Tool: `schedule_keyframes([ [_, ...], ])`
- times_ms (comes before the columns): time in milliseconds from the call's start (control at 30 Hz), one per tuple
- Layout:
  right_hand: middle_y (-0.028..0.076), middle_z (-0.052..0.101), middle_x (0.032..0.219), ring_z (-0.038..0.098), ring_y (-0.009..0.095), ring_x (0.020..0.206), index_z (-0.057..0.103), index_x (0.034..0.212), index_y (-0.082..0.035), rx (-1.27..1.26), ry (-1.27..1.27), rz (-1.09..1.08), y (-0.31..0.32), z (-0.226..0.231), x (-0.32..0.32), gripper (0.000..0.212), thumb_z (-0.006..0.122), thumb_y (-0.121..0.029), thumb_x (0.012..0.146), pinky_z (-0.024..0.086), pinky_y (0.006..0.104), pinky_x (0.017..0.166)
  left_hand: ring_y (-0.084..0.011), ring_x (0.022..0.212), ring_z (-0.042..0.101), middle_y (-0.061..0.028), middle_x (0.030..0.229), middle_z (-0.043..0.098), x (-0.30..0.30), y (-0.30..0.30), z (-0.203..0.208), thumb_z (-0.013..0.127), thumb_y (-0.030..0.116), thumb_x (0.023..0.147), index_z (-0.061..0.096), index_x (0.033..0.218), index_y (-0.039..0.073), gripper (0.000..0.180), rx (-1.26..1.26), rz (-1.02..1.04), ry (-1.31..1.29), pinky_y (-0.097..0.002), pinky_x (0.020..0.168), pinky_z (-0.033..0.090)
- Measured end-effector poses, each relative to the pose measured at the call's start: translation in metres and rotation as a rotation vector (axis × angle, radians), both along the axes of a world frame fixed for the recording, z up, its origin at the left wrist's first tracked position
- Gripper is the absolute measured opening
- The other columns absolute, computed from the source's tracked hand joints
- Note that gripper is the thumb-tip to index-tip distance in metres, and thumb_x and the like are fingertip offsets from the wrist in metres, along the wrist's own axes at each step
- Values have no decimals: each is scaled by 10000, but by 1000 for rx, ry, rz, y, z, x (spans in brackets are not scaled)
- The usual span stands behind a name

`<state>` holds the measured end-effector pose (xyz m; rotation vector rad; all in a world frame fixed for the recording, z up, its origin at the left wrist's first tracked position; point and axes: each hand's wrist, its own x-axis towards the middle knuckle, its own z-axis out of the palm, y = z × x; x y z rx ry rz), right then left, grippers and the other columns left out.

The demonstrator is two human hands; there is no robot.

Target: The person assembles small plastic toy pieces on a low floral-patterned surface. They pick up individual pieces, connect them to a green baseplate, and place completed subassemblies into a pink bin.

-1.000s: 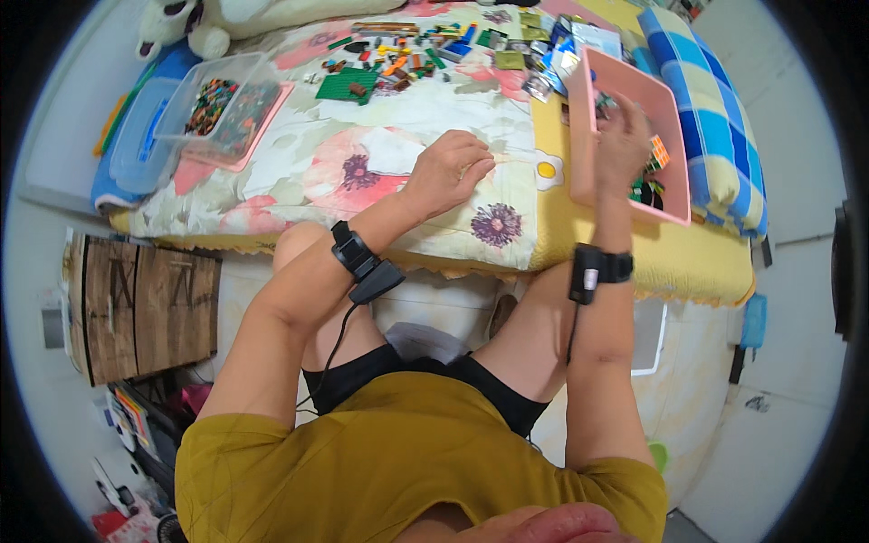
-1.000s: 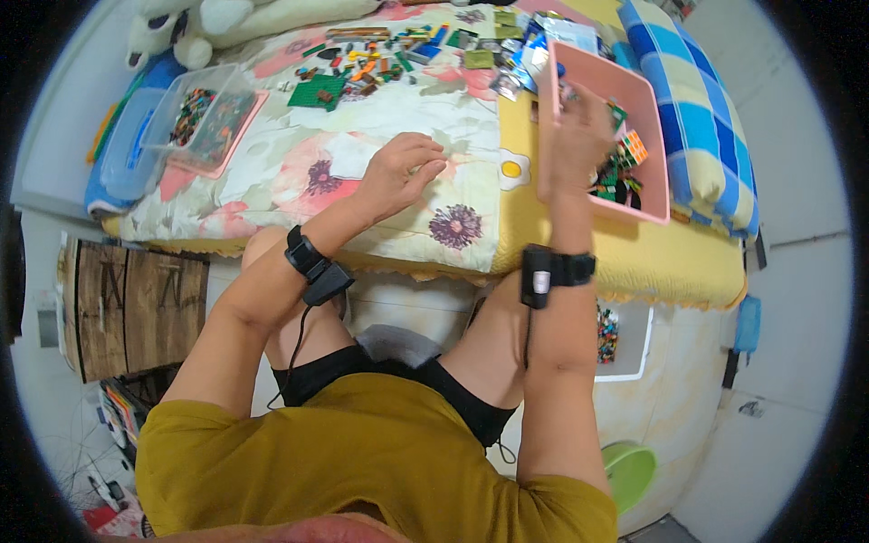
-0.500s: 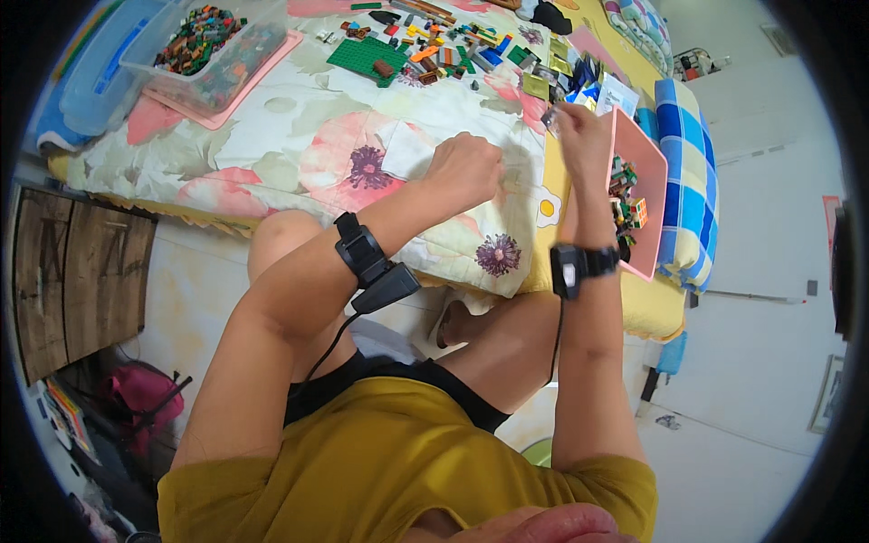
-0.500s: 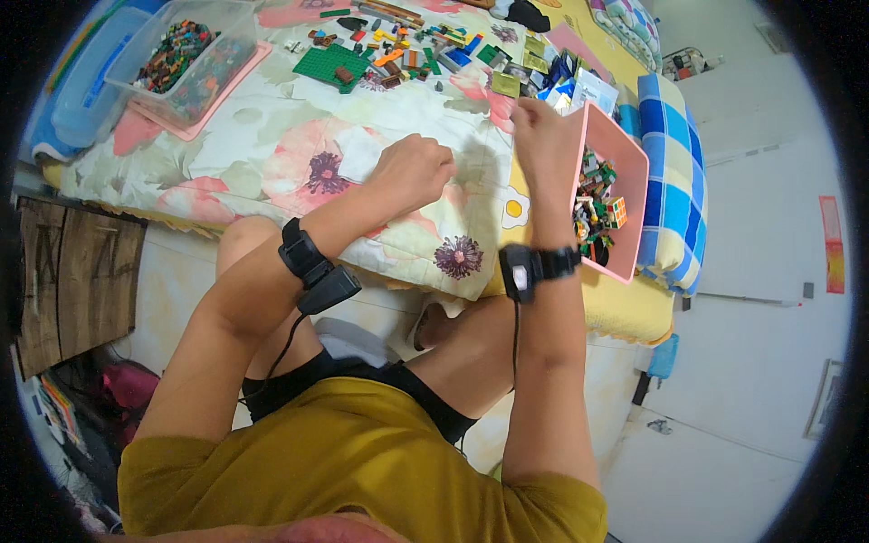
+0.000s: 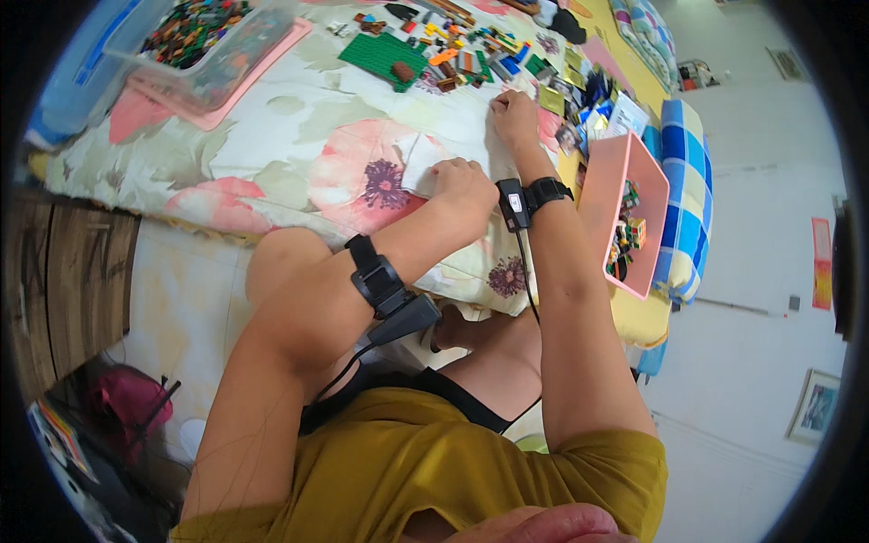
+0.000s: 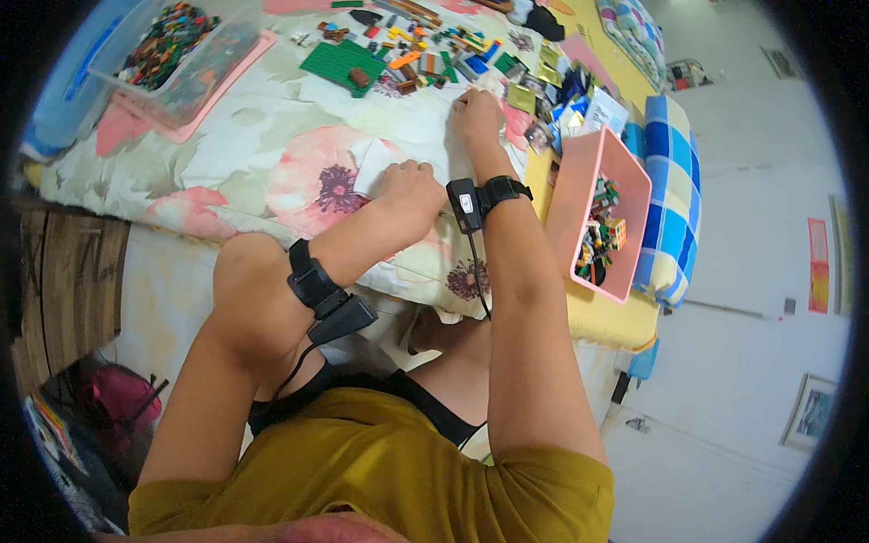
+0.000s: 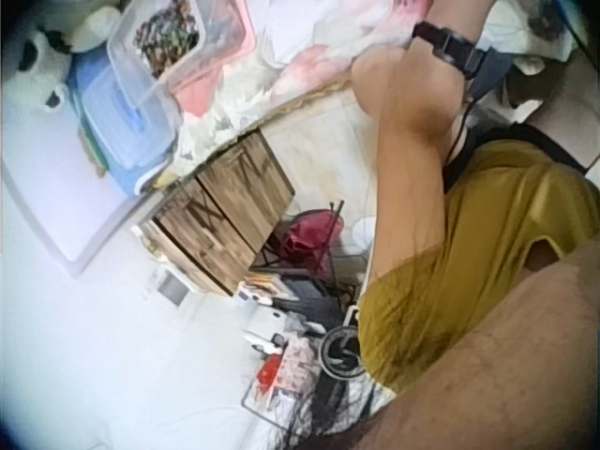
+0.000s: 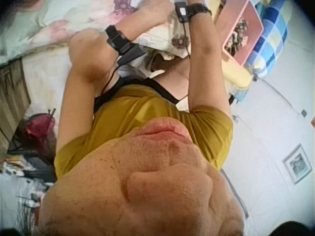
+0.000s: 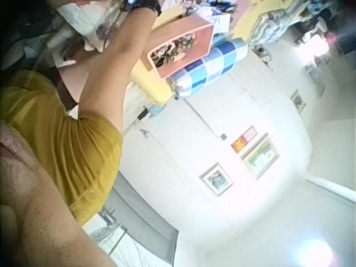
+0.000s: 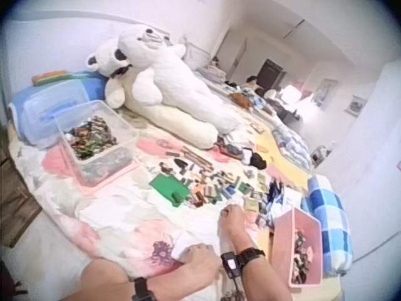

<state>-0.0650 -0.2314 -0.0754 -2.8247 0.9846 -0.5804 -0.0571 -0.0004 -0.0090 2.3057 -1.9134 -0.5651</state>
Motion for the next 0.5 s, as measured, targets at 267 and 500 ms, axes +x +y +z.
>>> schedule_keyframes([
  [267,200,700,921,680,328,866,708,979,25,-172,-231,-166,-20,104,-167,191,657,-113,857,517,382,781,-344,1058,610,-185,1105,636,-3,5,-9,695,144,772,728,1004,39,256,-106,-2,-76,-446,818,524],
  [500,208,705,965,675,376,932,727,1048,-56,-135,184,-591,-11,134,-290,278,642,-227,845,533,421,803,-342,960,649,-193,944,674,-1,6,-20,691,131,773,733,893,14,174,-274,19,-37,-419,798,539],
])
